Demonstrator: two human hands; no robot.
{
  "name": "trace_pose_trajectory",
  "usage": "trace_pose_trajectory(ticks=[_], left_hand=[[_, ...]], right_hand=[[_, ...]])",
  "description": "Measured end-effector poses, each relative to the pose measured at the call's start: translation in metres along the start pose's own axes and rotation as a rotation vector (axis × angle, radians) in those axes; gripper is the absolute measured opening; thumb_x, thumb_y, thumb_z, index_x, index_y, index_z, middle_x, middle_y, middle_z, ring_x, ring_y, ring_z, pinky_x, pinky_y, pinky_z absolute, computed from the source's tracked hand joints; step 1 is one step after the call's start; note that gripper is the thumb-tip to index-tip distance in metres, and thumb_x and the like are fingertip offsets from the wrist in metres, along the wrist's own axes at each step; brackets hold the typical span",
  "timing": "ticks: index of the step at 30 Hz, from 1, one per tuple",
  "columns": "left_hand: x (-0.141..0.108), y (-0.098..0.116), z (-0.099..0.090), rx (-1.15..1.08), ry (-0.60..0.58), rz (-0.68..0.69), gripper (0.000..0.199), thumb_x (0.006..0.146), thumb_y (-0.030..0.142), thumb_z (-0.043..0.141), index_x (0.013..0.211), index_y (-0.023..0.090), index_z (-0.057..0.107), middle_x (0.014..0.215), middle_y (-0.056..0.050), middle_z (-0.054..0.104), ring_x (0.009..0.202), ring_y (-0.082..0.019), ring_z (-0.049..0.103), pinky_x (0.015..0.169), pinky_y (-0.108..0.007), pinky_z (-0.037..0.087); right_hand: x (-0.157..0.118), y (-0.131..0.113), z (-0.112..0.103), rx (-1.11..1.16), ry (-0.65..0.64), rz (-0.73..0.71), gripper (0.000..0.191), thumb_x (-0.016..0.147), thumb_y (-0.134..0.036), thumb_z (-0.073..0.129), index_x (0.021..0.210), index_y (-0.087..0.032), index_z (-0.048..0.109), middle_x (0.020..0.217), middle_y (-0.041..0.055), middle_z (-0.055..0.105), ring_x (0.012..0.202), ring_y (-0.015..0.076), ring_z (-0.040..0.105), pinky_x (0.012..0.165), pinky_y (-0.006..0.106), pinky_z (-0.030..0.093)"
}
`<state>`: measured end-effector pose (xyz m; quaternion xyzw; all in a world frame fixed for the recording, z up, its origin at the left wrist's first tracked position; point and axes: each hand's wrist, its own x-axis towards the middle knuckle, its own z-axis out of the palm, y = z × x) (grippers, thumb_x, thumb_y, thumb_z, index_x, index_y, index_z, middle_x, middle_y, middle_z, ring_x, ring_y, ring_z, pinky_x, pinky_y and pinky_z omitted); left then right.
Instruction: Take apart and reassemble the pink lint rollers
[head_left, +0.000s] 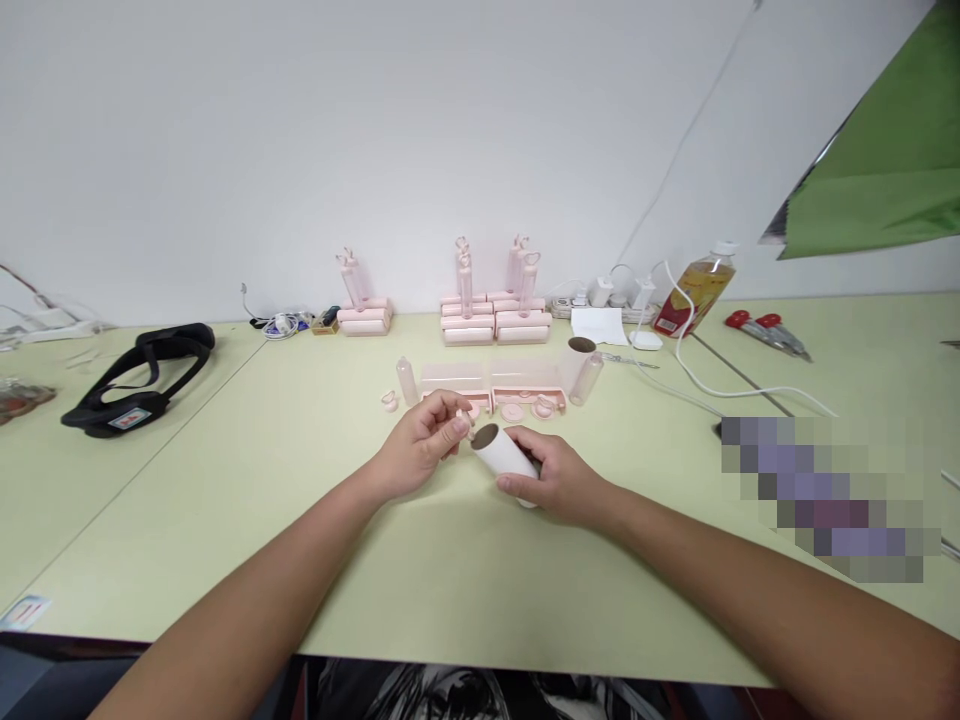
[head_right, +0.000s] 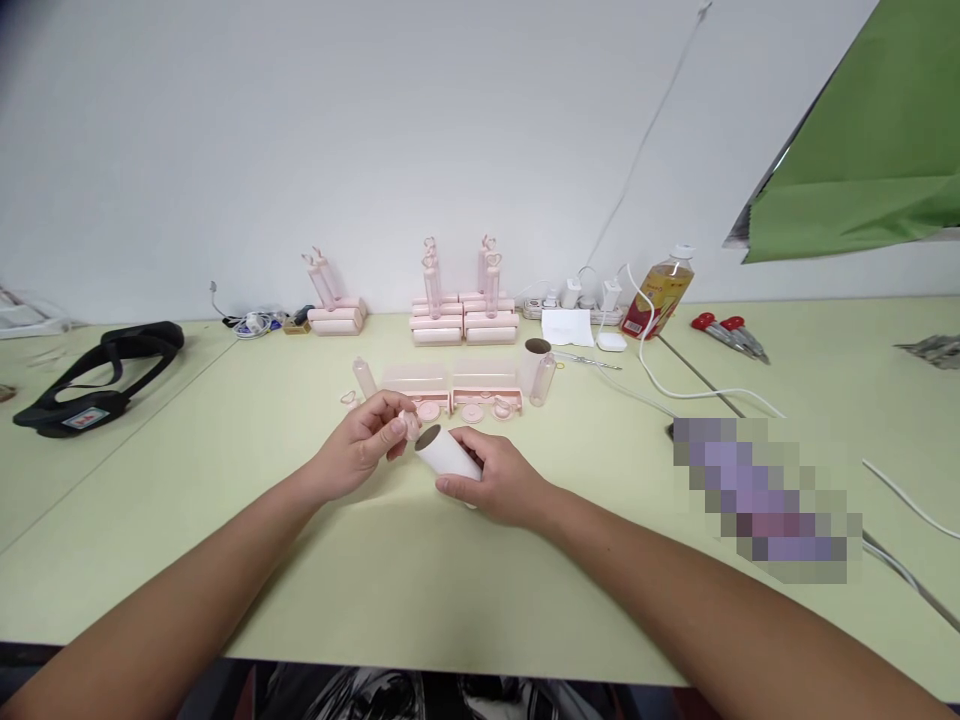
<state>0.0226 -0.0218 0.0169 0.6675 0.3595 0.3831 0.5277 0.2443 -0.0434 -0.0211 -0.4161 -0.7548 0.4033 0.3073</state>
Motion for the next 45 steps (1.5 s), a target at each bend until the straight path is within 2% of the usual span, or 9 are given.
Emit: trace_pose_trajectory(ticks=[4,9,16,22,37,42,45], left_hand=[[0.001,-0.001,0.002,-0.058,0.078,-0.018,0.034,0.075,0.044,0.072,0.081,0.018,0.052,0.077,0.0,0.059,0.057,-0.008,0.048,0.057,-0.023,0.042],[-0.001,-0.004,0.005,-0.012,0.078,0.056,0.034,0.078,0.038,0.07,0.064,0.016,0.047,0.09,-0.007,0.065,0.076,-0.014,0.058,0.068,-0.027,0.046],[-0.005,-0.012,0.008,0.085,0.05,0.065,0.026,0.08,0.037,0.068,0.074,0.016,0.054,0.1,-0.008,0.066,0.081,-0.015,0.059,0.071,-0.028,0.047],[-0.006,-0.008,0.007,0.118,0.012,0.079,0.023,0.081,0.037,0.068,0.079,0.016,0.057,0.103,-0.007,0.066,0.08,-0.014,0.059,0.069,-0.027,0.046],[-0.006,-0.005,0.005,0.21,-0.028,0.095,0.024,0.083,0.039,0.065,0.088,0.016,0.062,0.103,-0.007,0.065,0.073,-0.012,0.055,0.062,-0.024,0.043],[-0.007,-0.005,0.005,0.241,-0.028,0.087,0.028,0.083,0.04,0.065,0.1,0.018,0.063,0.084,-0.003,0.061,0.066,-0.011,0.052,0.059,-0.023,0.042],[-0.007,-0.007,0.004,0.268,-0.04,0.137,0.028,0.083,0.038,0.065,0.102,0.019,0.062,0.094,-0.004,0.061,0.07,-0.011,0.054,0.06,-0.024,0.044]], right_hand=[[-0.001,0.0,0.0,0.002,-0.007,0.006,0.05,0.079,-0.05,0.066,0.119,-0.022,0.059,0.091,0.0024,0.062,0.074,0.0184,0.054,0.065,0.028,0.041],[-0.001,-0.001,0.0,0.007,0.001,0.006,0.049,0.079,-0.05,0.066,0.117,-0.021,0.059,0.09,0.0028,0.063,0.074,0.0184,0.054,0.064,0.028,0.041],[0.0,-0.002,-0.001,0.031,-0.024,-0.01,0.051,0.079,-0.05,0.066,0.119,-0.019,0.06,0.095,0.0044,0.064,0.077,0.0188,0.055,0.067,0.029,0.042],[-0.001,-0.003,0.0,0.046,-0.028,-0.02,0.05,0.079,-0.048,0.067,0.119,-0.019,0.06,0.097,0.0048,0.065,0.079,0.0193,0.056,0.068,0.029,0.042],[-0.001,-0.006,-0.001,0.063,-0.021,-0.027,0.048,0.078,-0.046,0.068,0.117,-0.018,0.062,0.096,0.0048,0.065,0.078,0.0188,0.055,0.067,0.029,0.042],[0.0,-0.007,-0.001,0.064,-0.022,-0.029,0.048,0.078,-0.046,0.068,0.117,-0.018,0.063,0.096,0.005,0.065,0.078,0.0189,0.055,0.066,0.029,0.042],[-0.001,-0.007,-0.001,0.067,-0.018,-0.034,0.045,0.078,-0.046,0.068,0.114,-0.018,0.064,0.095,0.0048,0.065,0.078,0.019,0.055,0.067,0.029,0.042]])
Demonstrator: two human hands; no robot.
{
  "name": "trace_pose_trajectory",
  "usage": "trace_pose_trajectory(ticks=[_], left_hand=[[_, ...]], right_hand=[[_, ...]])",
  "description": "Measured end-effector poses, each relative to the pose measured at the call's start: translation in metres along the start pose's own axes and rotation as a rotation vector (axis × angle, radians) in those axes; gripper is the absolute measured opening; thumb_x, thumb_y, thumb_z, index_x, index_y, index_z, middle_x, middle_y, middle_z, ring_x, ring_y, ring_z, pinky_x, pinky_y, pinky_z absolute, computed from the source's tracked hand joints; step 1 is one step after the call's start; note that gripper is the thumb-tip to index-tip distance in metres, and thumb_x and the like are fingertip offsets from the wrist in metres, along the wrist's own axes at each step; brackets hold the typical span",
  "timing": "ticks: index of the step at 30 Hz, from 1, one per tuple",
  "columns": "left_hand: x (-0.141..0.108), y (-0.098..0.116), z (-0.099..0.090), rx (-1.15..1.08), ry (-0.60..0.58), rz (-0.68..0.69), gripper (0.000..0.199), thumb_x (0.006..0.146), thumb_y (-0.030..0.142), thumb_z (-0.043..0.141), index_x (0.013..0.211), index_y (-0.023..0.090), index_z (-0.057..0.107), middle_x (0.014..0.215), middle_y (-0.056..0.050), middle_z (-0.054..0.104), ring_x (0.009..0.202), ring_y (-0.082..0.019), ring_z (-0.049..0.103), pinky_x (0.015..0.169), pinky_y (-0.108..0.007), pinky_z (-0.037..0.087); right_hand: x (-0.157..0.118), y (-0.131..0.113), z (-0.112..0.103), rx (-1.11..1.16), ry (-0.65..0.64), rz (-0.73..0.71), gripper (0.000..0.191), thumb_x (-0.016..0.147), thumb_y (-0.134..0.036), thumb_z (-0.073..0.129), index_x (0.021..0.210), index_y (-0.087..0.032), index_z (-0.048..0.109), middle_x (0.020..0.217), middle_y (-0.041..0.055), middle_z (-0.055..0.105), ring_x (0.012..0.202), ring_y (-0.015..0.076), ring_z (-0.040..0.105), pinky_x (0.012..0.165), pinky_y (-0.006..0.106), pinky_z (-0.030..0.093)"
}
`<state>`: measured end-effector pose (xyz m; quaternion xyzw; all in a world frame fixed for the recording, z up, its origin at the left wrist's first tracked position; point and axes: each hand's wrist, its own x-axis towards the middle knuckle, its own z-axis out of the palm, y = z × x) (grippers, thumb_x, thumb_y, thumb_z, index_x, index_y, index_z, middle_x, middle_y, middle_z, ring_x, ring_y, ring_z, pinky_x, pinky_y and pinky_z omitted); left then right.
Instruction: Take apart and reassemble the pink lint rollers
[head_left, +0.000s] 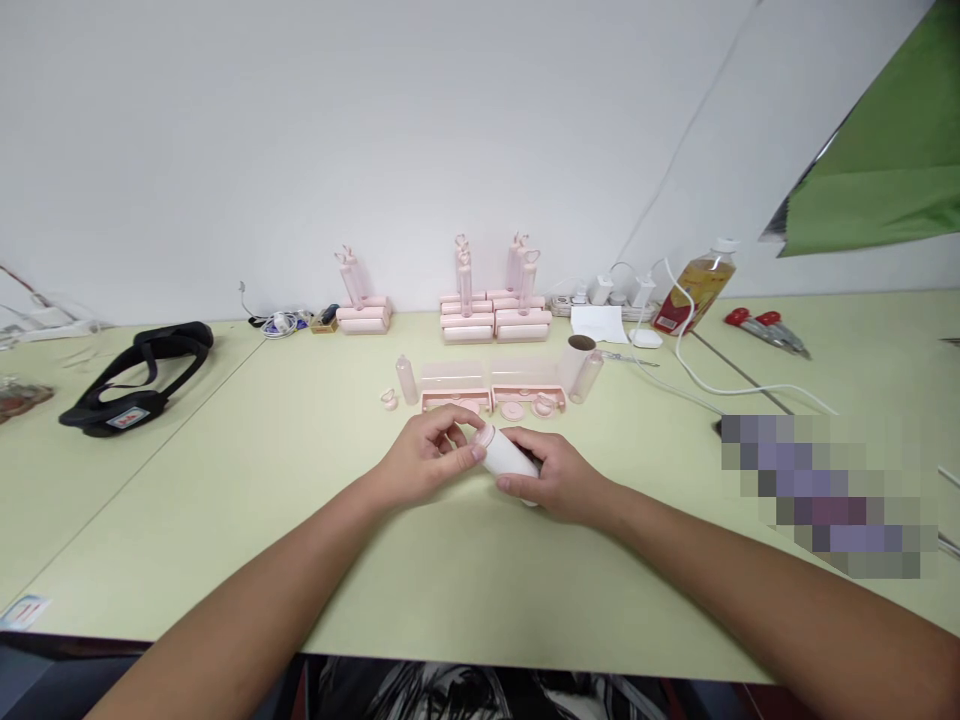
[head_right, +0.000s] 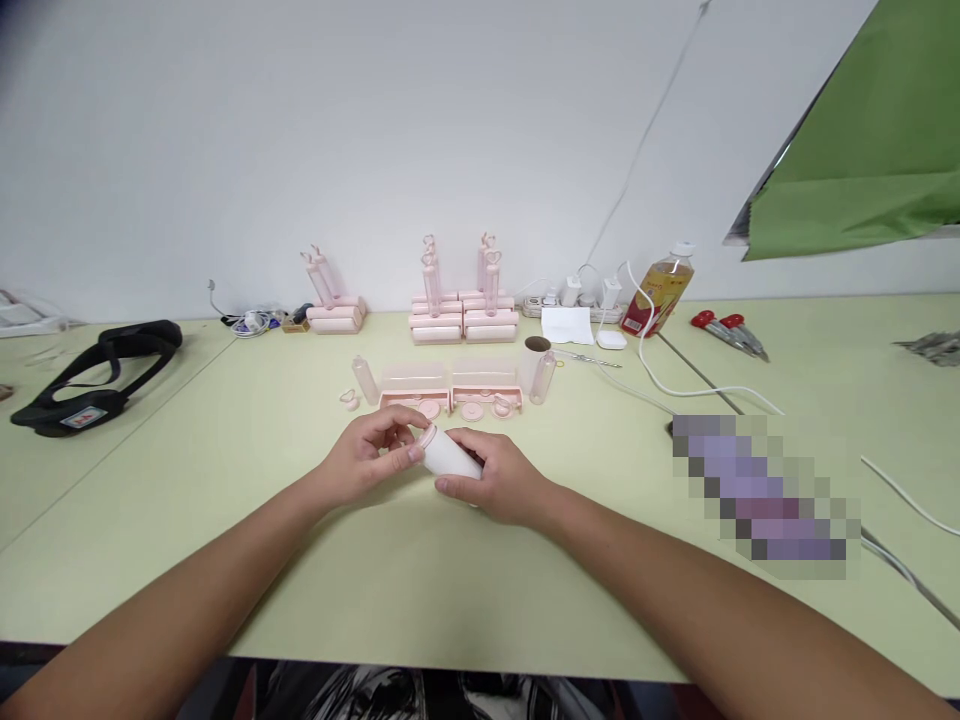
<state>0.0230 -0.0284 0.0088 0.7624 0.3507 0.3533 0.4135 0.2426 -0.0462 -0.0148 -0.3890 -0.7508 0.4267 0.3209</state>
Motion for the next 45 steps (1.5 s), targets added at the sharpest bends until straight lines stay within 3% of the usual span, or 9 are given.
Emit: trace_pose_trajectory(ticks=[9,16,20,25,29,33,38,42,45], left_hand=[[-0.0012,-0.0045,-0.0014,0.103,0.024,0.167,0.05,0.079,0.035,0.068,0.125,0.027,0.05,0.124,-0.009,0.05,0.092,-0.016,0.054,0.067,-0.027,0.05],[-0.0016,-0.0051,0.0,0.156,-0.004,0.203,0.049,0.08,0.036,0.067,0.125,0.027,0.049,0.124,-0.009,0.051,0.09,-0.016,0.054,0.069,-0.029,0.049],[-0.0023,-0.0038,0.0001,0.165,0.003,0.211,0.044,0.08,0.034,0.068,0.12,0.026,0.054,0.127,-0.009,0.047,0.101,-0.02,0.052,0.073,-0.03,0.049],[-0.0029,-0.0022,0.0002,0.148,0.0,0.191,0.052,0.08,0.031,0.067,0.128,0.028,0.046,0.122,-0.007,0.052,0.094,-0.017,0.052,0.072,-0.029,0.048],[-0.003,-0.0019,0.0002,0.168,-0.007,0.223,0.041,0.08,0.032,0.068,0.118,0.025,0.055,0.123,-0.008,0.05,0.1,-0.019,0.051,0.073,-0.029,0.048],[-0.0028,-0.0019,-0.0002,0.162,0.002,0.215,0.049,0.081,0.031,0.067,0.126,0.026,0.049,0.118,-0.008,0.053,0.091,-0.016,0.052,0.071,-0.029,0.047],[-0.0024,-0.002,-0.0001,0.167,-0.017,0.256,0.04,0.081,0.034,0.066,0.118,0.024,0.055,0.114,-0.009,0.053,0.093,-0.018,0.052,0.07,-0.029,0.047],[-0.0028,-0.0011,0.0006,0.153,0.005,0.216,0.054,0.081,0.034,0.066,0.13,0.027,0.045,0.111,-0.007,0.054,0.081,-0.014,0.051,0.067,-0.028,0.046],[-0.0029,-0.0008,0.0006,0.161,-0.001,0.231,0.045,0.082,0.034,0.065,0.124,0.025,0.051,0.111,-0.008,0.053,0.084,-0.015,0.052,0.068,-0.029,0.046]], right_hand=[[0.0023,0.0058,-0.0001,0.198,0.084,0.092,0.045,0.078,-0.047,0.067,0.109,-0.016,0.06,0.094,0.0047,0.061,0.081,0.0194,0.054,0.067,0.029,0.042],[0.0013,0.0028,0.0006,0.153,0.048,0.09,0.047,0.077,-0.049,0.068,0.11,-0.016,0.06,0.099,0.0062,0.063,0.083,0.0213,0.056,0.069,0.03,0.044],[0.0005,0.0026,0.0004,0.125,0.035,0.105,0.047,0.077,-0.049,0.067,0.111,-0.017,0.059,0.099,0.0062,0.064,0.082,0.0214,0.057,0.068,0.03,0.045],[0.0007,0.0027,-0.0001,0.079,0.036,0.1,0.048,0.077,-0.047,0.067,0.113,-0.017,0.06,0.093,0.0048,0.064,0.078,0.0199,0.056,0.066,0.03,0.045],[0.0006,0.0024,0.0,0.081,0.035,0.078,0.049,0.078,-0.047,0.067,0.117,-0.018,0.06,0.1,0.0058,0.064,0.083,0.0211,0.057,0.07,0.031,0.045],[0.0003,0.0022,-0.0004,0.076,0.034,0.082,0.049,0.078,-0.048,0.067,0.115,-0.016,0.06,0.099,0.0059,0.064,0.082,0.0209,0.057,0.071,0.031,0.045],[0.0003,0.0014,-0.0008,0.077,0.031,0.072,0.05,0.078,-0.048,0.067,0.116,-0.017,0.059,0.099,0.0061,0.064,0.084,0.0217,0.057,0.072,0.031,0.045],[0.0003,0.0022,-0.0007,0.069,0.033,0.075,0.048,0.078,-0.049,0.066,0.113,-0.017,0.06,0.094,0.0051,0.063,0.081,0.0208,0.056,0.07,0.031,0.045],[0.0004,0.0029,-0.0006,0.066,0.031,0.073,0.049,0.078,-0.05,0.066,0.114,-0.017,0.06,0.095,0.0054,0.064,0.082,0.0214,0.057,0.071,0.032,0.046]])
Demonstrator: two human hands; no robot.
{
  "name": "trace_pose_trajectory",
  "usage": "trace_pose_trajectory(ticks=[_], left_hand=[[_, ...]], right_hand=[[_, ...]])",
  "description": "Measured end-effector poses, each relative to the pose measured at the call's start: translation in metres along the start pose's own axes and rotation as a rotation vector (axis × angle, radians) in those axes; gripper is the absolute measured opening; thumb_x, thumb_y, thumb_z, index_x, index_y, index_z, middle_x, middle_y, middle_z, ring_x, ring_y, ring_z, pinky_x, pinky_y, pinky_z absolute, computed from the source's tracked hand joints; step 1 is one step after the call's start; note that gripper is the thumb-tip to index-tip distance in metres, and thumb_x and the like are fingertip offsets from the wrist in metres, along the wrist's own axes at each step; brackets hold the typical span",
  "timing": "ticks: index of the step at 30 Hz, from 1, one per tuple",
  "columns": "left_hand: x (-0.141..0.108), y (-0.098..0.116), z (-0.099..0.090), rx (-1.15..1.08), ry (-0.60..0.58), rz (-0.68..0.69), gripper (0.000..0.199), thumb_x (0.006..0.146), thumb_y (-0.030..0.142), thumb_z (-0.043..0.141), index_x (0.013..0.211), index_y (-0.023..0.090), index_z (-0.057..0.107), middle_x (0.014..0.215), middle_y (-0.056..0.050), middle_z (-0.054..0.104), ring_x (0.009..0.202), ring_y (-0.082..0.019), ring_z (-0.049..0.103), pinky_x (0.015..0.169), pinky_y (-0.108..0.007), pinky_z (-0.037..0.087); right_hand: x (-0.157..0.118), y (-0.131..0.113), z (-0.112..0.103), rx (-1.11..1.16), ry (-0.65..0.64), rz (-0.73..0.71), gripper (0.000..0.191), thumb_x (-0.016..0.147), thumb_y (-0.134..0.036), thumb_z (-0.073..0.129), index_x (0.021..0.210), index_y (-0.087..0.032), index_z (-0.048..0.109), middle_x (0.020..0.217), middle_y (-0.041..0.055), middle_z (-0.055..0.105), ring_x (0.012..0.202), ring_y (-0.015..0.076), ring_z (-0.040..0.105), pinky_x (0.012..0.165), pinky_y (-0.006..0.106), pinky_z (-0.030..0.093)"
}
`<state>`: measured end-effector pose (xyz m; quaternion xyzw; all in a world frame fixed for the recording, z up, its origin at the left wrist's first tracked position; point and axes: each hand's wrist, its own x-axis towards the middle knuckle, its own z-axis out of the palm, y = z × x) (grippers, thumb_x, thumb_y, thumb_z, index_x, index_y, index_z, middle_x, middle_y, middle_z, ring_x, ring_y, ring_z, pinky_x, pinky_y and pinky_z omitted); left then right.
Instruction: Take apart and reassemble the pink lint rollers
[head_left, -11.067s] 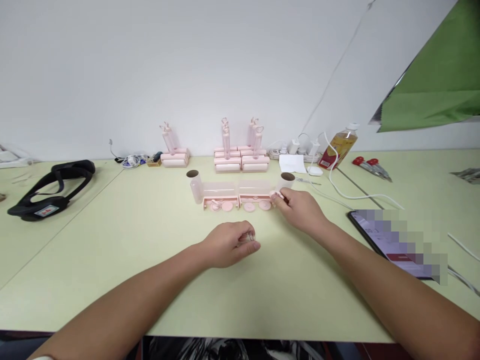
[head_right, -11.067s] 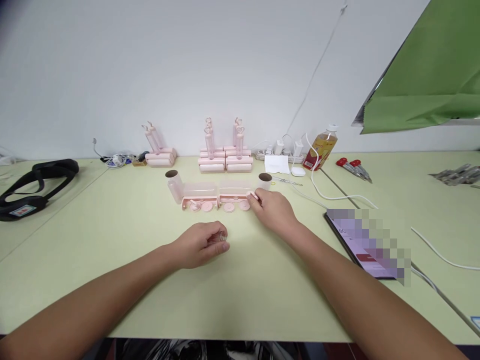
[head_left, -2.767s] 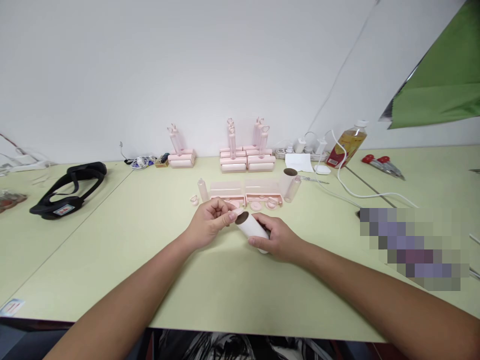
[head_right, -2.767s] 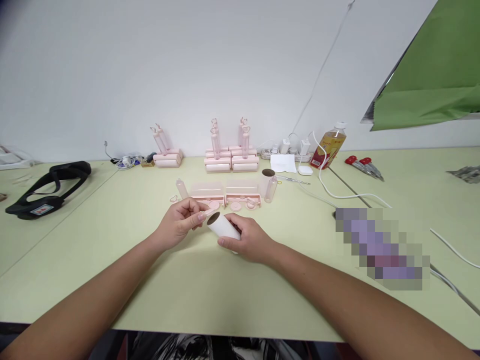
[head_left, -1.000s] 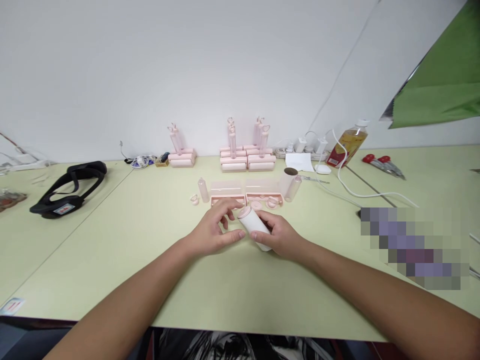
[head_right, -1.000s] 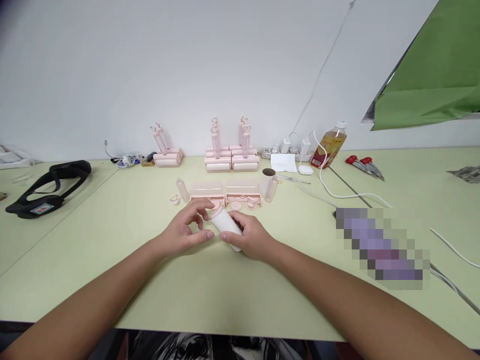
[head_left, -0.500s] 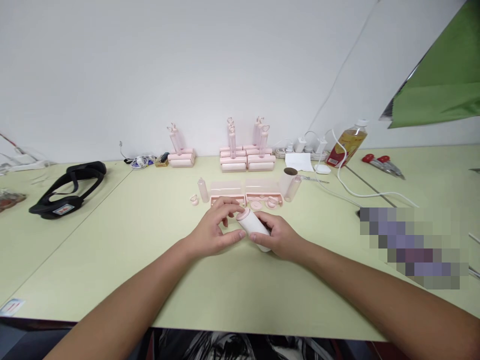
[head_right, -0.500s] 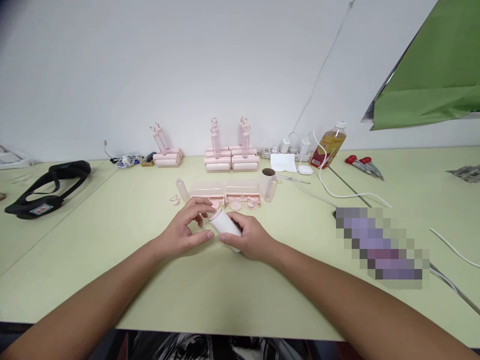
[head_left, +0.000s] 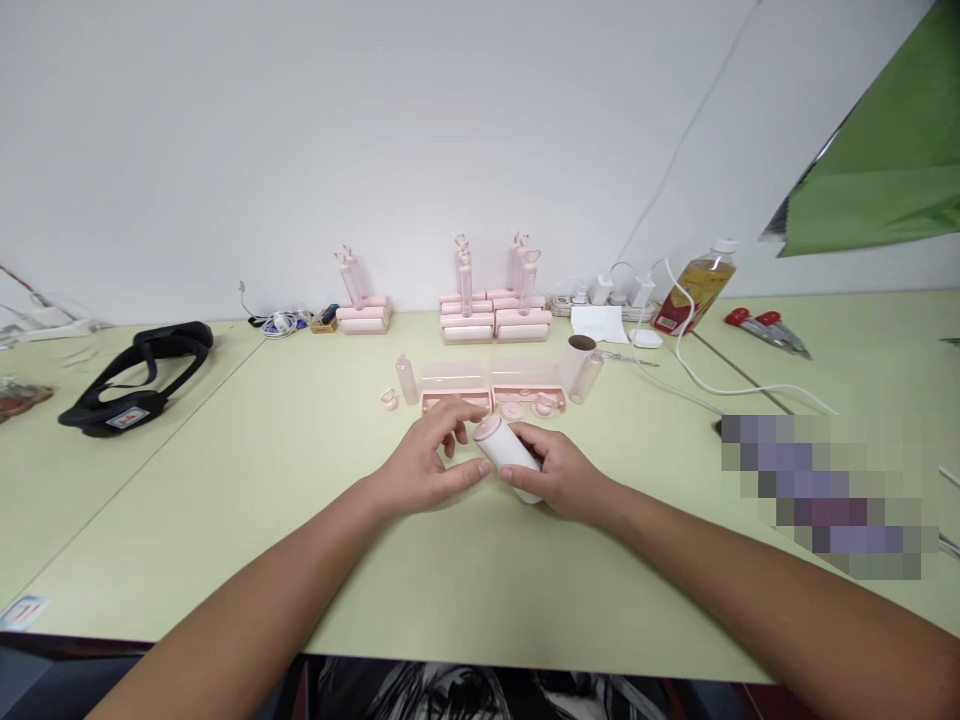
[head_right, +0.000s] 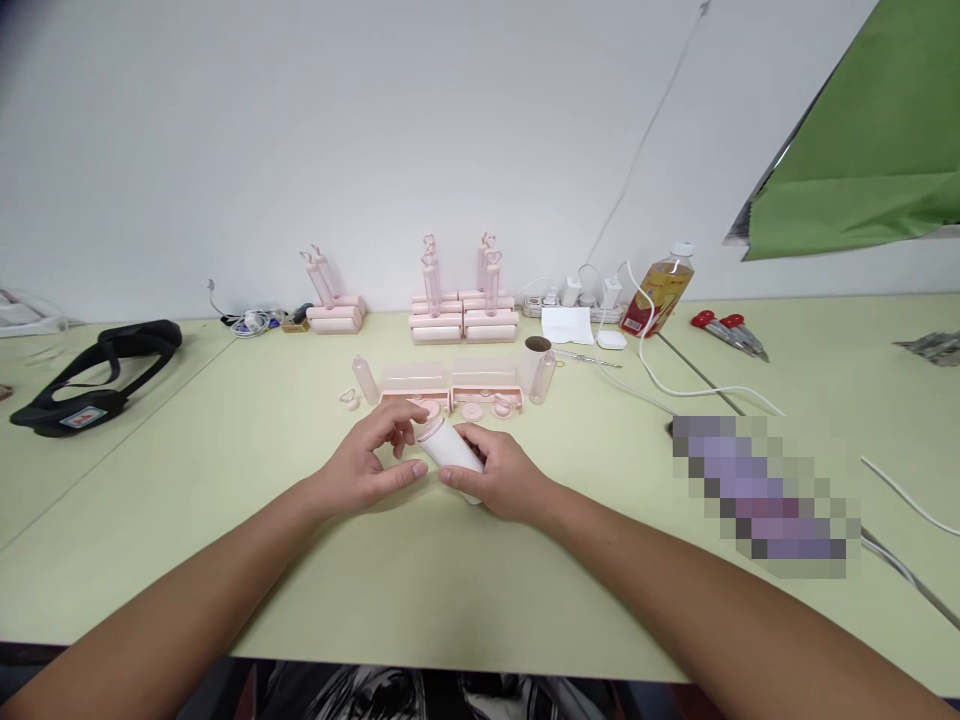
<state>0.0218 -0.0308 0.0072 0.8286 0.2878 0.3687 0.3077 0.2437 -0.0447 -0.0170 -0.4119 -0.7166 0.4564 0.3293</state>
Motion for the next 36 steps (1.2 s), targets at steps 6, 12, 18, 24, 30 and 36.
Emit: trace_pose_trajectory(ticks=[6,12,18,24,30,36], left_hand=[[-0.0001,-0.0008,0.0002,0.005,0.019,0.004,0.046,0.082,0.035,0.065,0.125,0.025,0.05,0.11,-0.007,0.054,0.083,-0.015,0.051,0.067,-0.028,0.046],[-0.0005,-0.0003,0.0,-0.011,0.008,0.013,0.04,0.083,0.034,0.064,0.121,0.025,0.055,0.116,-0.009,0.052,0.089,-0.016,0.052,0.069,-0.028,0.047],[-0.0012,-0.0011,-0.0002,-0.016,0.005,-0.01,0.039,0.084,0.033,0.062,0.121,0.024,0.055,0.117,-0.009,0.053,0.09,-0.017,0.053,0.07,-0.029,0.048],[-0.0015,-0.0017,0.0004,-0.023,0.026,-0.003,0.047,0.084,0.032,0.062,0.129,0.026,0.05,0.114,-0.008,0.055,0.083,-0.015,0.053,0.067,-0.028,0.048],[-0.0019,-0.0011,-0.0006,-0.008,0.054,0.017,0.043,0.083,0.031,0.064,0.124,0.027,0.055,0.128,-0.01,0.042,0.107,-0.021,0.049,0.075,-0.03,0.051],[-0.0025,-0.0046,0.0037,-0.057,0.22,0.02,0.075,0.08,0.03,0.066,0.143,0.036,0.025,0.14,-0.01,0.027,0.098,-0.016,0.049,0.068,-0.026,0.05]], right_hand=[[-0.0001,-0.0007,-0.0001,-0.005,0.008,-0.004,0.048,0.078,-0.048,0.066,0.115,-0.017,0.06,0.101,0.0063,0.065,0.087,0.023,0.058,0.074,0.032,0.046],[0.0005,-0.0001,-0.0001,0.007,0.004,-0.006,0.048,0.079,-0.048,0.066,0.115,-0.017,0.06,0.1,0.0064,0.064,0.085,0.0221,0.058,0.072,0.031,0.046],[0.0003,0.0004,-0.0003,0.013,0.004,-0.007,0.049,0.078,-0.05,0.066,0.114,-0.017,0.06,0.098,0.0056,0.064,0.083,0.0216,0.057,0.07,0.031,0.046],[0.0003,0.0003,-0.0001,0.009,0.01,0.003,0.048,0.078,-0.049,0.067,0.113,-0.017,0.06,0.096,0.0053,0.064,0.083,0.0215,0.057,0.07,0.031,0.046],[0.0,-0.0007,-0.0001,0.016,0.003,0.016,0.05,0.078,-0.049,0.066,0.115,-0.017,0.059,0.097,0.006,0.064,0.083,0.0215,0.057,0.07,0.031,0.045],[0.0,-0.0007,0.0002,0.008,0.022,0.011,0.044,0.078,-0.05,0.067,0.106,-0.017,0.061,0.094,0.0049,0.063,0.081,0.0204,0.055,0.068,0.03,0.043]])
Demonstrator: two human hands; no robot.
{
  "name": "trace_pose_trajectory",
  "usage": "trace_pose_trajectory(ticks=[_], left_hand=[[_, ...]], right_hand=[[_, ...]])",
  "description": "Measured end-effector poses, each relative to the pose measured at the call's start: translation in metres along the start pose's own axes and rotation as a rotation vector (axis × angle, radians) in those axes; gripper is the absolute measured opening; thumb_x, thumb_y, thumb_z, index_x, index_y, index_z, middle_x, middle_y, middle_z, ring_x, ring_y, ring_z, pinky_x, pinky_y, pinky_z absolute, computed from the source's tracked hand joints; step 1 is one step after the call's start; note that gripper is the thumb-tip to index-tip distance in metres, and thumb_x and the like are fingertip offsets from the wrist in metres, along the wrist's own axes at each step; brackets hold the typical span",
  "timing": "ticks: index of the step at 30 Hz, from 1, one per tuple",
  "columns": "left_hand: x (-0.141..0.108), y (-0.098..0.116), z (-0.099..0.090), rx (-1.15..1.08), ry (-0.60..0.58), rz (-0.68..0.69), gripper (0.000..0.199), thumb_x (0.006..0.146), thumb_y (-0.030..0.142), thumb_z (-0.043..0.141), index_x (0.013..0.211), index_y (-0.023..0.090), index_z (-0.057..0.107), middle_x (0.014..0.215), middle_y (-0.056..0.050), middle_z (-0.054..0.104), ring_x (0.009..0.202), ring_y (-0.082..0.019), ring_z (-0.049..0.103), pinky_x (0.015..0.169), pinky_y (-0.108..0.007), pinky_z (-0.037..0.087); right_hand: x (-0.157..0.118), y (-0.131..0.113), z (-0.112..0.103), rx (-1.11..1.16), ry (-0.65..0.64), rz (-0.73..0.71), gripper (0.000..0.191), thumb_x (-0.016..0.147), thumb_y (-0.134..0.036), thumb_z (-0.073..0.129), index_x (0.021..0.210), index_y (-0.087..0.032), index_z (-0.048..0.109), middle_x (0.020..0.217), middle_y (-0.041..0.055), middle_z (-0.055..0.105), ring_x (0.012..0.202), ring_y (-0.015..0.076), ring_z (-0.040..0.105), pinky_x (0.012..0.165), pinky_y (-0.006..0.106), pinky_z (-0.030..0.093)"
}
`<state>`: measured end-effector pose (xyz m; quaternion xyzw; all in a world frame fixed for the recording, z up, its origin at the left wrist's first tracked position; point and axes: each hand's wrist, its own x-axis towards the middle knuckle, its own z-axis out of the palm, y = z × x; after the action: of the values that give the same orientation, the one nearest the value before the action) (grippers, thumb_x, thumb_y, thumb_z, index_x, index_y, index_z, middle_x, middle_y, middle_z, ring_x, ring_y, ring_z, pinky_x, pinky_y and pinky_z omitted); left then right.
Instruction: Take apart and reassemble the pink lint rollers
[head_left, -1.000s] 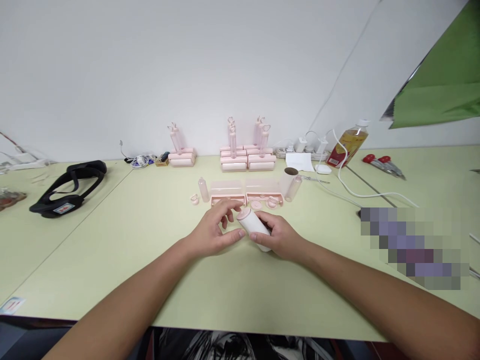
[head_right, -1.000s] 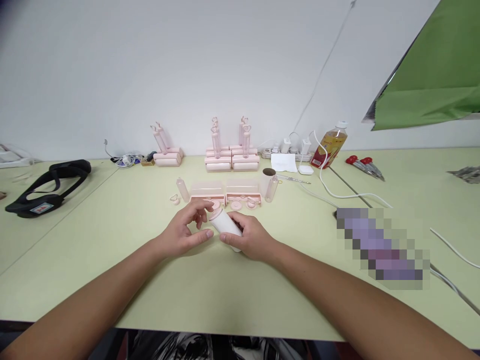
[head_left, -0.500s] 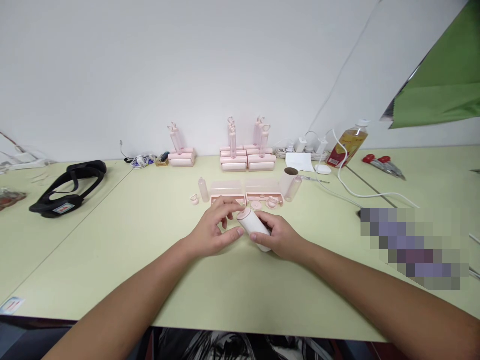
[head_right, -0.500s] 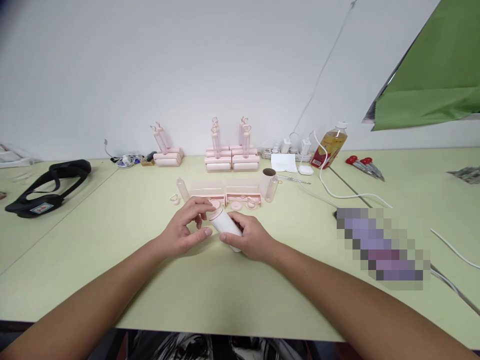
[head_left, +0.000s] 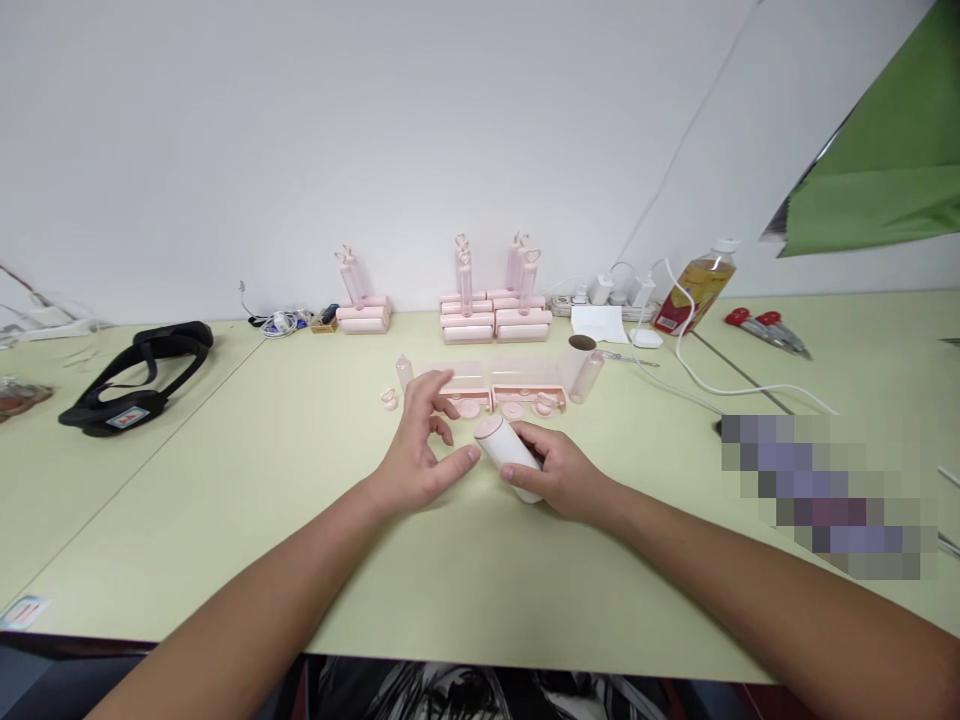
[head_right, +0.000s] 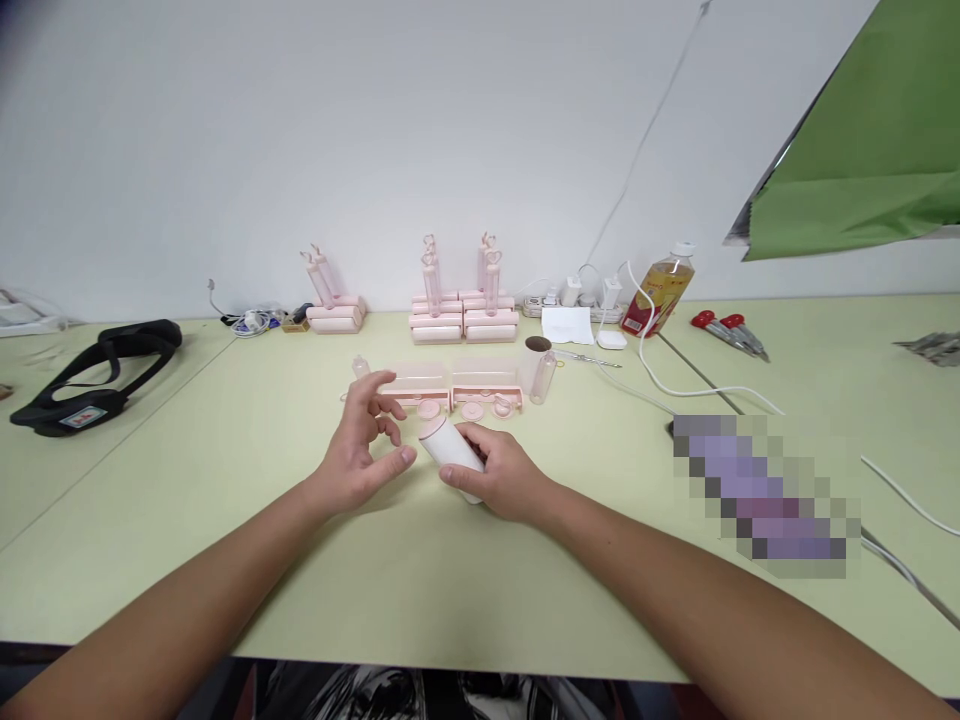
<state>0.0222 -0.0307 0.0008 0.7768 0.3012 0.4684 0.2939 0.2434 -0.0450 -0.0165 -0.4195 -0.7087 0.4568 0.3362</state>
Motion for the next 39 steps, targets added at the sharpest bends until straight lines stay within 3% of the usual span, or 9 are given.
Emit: trace_pose_trajectory(ticks=[4,8,10,13,16,20,24,34,39], left_hand=[[0.001,0.004,0.002,-0.002,0.147,0.002,0.085,0.078,0.033,0.067,0.145,0.038,0.014,0.14,-0.01,0.028,0.095,-0.015,0.049,0.062,-0.023,0.047],[0.002,0.013,0.0,0.058,-0.157,0.034,0.048,0.08,0.027,0.065,0.125,0.027,0.051,0.104,-0.004,0.054,0.066,-0.008,0.046,0.054,-0.021,0.041],[0.002,0.014,-0.001,0.073,-0.15,0.065,0.039,0.079,0.024,0.063,0.118,0.023,0.056,0.095,-0.003,0.055,0.062,-0.008,0.043,0.054,-0.021,0.04],[0.002,0.009,-0.004,0.068,-0.02,0.006,0.038,0.081,0.024,0.058,0.119,0.021,0.052,0.101,-0.004,0.055,0.061,-0.008,0.045,0.053,-0.021,0.039],[0.004,-0.003,-0.005,0.217,-0.013,-0.155,0.032,0.083,0.025,0.054,0.115,0.02,0.053,0.104,-0.004,0.06,0.059,-0.008,0.046,0.055,-0.024,0.041],[0.006,-0.017,0.0,0.508,-0.182,-0.279,0.043,0.084,0.029,0.053,0.126,0.021,0.051,0.124,-0.007,0.06,0.091,-0.02,0.061,0.077,-0.033,0.049],[0.005,-0.019,0.003,0.652,-0.339,-0.287,0.054,0.085,0.033,0.052,0.137,0.021,0.042,0.135,-0.01,0.055,0.113,-0.029,0.057,0.087,-0.039,0.047],[0.006,-0.006,0.005,0.774,-0.325,-0.474,0.05,0.081,0.047,0.054,0.125,0.022,0.05,0.116,-0.009,0.058,0.077,-0.022,0.064,0.061,-0.032,0.044],[0.003,0.0,0.0,0.818,-0.358,-0.567,0.043,0.081,0.054,0.051,0.106,0.02,0.055,0.109,-0.011,0.056,0.074,-0.023,0.062,0.058,-0.032,0.041]], right_hand=[[0.0,-0.001,0.001,0.028,0.009,0.019,0.044,0.077,-0.047,0.067,0.108,-0.017,0.061,0.091,0.0041,0.062,0.078,0.0193,0.054,0.066,0.029,0.042],[0.0,-0.003,0.0,0.006,-0.006,-0.008,0.043,0.078,-0.044,0.067,0.111,-0.017,0.061,0.092,0.0035,0.062,0.078,0.0186,0.053,0.067,0.028,0.042],[0.0,-0.003,0.0,-0.007,-0.006,-0.013,0.042,0.078,-0.042,0.067,0.112,-0.018,0.061,0.091,0.0028,0.061,0.077,0.0182,0.053,0.066,0.028,0.041],[0.0,-0.001,0.001,0.018,0.008,0.01,0.039,0.078,-0.043,0.067,0.107,-0.018,0.061,0.087,0.0021,0.059,0.074,0.0174,0.052,0.064,0.027,0.04],[0.0,0.002,0.001,0.059,0.007,0.035,0.039,0.077,-0.045,0.068,0.105,-0.018,0.06,0.085,0.0016,0.058,0.072,0.0168,0.05,0.061,0.027,0.039],[0.0,0.004,0.001,0.064,0.006,0.031,0.039,0.077,-0.045,0.068,0.104,-0.018,0.06,0.083,0.0011,0.057,0.07,0.0161,0.049,0.061,0.026,0.038],[0.0,0.003,0.0,0.042,0.004,0.01,0.037,0.077,-0.042,0.067,0.105,-0.018,0.061,0.085,0.0014,0.057,0.072,0.0162,0.049,0.062,0.027,0.038],[0.0,0.0,0.001,0.069,0.002,0.033,0.04,0.078,-0.043,0.067,0.107,-0.018,0.059,0.083,0.0009,0.055,0.071,0.0157,0.048,0.06,0.026,0.037],[-0.001,0.002,0.002,0.125,0.032,0.034,0.038,0.078,-0.046,0.067,0.1,-0.017,0.059,0.078,-0.0008,0.051,0.068,0.0142,0.045,0.058,0.025,0.035]])
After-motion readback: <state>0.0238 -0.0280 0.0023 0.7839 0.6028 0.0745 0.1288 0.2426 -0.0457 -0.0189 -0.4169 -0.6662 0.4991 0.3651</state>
